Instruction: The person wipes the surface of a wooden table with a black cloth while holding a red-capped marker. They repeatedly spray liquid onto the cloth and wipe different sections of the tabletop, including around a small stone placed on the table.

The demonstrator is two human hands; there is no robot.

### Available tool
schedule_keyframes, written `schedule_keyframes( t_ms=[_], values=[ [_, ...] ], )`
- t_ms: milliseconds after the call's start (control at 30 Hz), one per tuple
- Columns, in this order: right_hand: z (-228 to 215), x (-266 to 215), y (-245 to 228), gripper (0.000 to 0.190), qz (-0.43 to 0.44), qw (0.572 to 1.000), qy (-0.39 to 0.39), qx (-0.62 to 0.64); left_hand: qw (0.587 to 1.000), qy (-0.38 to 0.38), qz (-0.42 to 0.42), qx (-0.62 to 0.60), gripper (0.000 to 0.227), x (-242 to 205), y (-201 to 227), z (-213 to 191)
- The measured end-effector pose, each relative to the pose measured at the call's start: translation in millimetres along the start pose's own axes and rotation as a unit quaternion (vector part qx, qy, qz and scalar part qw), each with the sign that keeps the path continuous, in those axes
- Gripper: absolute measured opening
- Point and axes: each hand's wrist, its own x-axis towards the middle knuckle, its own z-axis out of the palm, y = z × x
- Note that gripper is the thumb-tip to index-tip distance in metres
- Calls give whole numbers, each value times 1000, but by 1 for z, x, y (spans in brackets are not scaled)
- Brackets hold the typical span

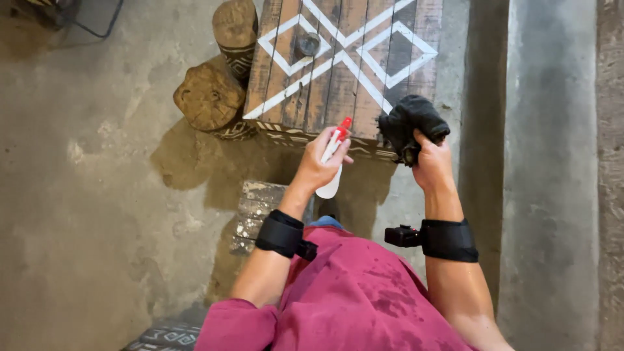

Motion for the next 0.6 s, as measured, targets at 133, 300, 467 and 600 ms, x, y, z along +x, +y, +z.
schedule_keyframes(
  t_ms=[133,300,467,600],
  values=[
    [9,32,25,33,3,999,35,-8,999,-16,36,-3,21,41,-16,-12],
    [5,60,49,39,-22,996,88,1,992,-25,-119,41,22,83,-30,-19],
    [-19,82,73,40,-46,991,124,-12,990,-15,-64,126,23,115,-120,-9],
    [-53,96,105,41,-45,990,131,-9,984,-12,-80,161,21,129,-168,5]
  ],
)
